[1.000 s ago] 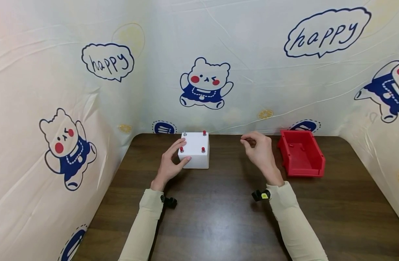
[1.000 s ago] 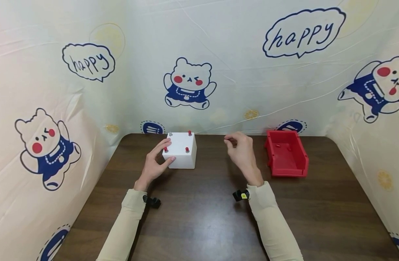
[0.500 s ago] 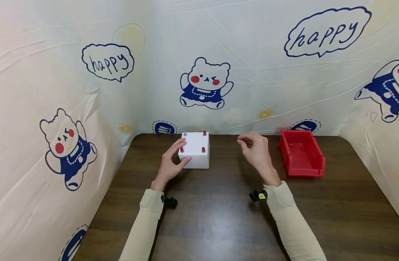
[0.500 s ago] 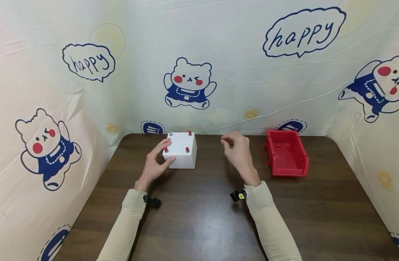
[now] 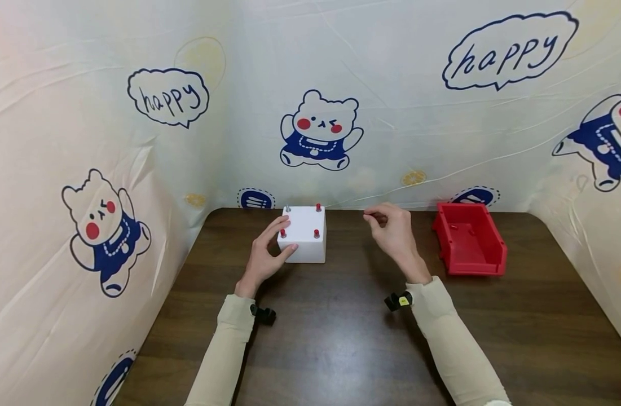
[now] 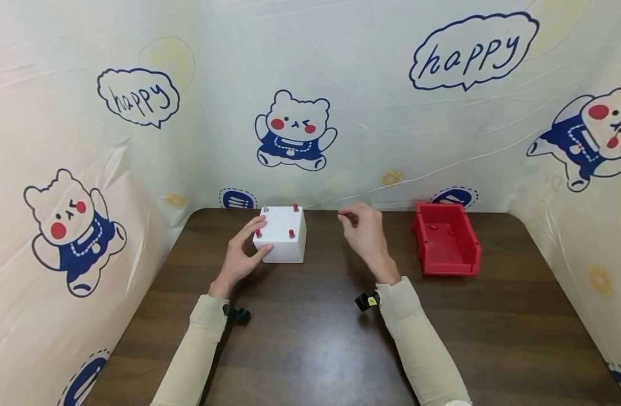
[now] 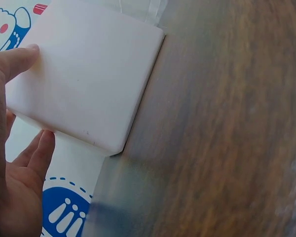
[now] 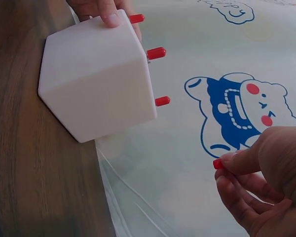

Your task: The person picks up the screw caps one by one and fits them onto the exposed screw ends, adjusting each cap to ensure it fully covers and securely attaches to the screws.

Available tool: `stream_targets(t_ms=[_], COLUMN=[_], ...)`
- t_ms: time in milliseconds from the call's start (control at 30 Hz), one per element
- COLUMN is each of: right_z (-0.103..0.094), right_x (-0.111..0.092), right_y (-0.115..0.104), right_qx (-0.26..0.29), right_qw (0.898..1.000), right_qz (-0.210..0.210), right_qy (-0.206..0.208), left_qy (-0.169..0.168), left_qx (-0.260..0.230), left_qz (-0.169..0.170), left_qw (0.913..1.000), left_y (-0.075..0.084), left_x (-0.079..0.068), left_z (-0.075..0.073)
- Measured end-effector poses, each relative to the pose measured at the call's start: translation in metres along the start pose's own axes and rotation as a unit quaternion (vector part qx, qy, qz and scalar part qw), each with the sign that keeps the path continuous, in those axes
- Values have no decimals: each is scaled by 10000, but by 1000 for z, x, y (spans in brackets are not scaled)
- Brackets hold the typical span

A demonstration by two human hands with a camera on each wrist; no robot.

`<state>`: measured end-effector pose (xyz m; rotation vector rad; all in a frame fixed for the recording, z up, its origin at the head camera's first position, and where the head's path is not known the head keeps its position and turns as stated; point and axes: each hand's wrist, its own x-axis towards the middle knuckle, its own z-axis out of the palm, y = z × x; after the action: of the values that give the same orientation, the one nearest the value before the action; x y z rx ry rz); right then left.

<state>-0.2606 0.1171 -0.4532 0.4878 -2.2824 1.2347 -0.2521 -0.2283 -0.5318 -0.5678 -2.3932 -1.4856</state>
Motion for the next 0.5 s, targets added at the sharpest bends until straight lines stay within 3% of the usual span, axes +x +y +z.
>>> stream_targets(t_ms=[500], right_z=[6], right_x=[19], right_y=[-6], right_qx=[-115], right_qw=[9991], right_qz=[-65], right_qy=[-404], left_qy=[-31], left_qx=[-14], left_qz=[-178], left_qw=[9998], left_y=[1], left_x=[-1], left_z=[0])
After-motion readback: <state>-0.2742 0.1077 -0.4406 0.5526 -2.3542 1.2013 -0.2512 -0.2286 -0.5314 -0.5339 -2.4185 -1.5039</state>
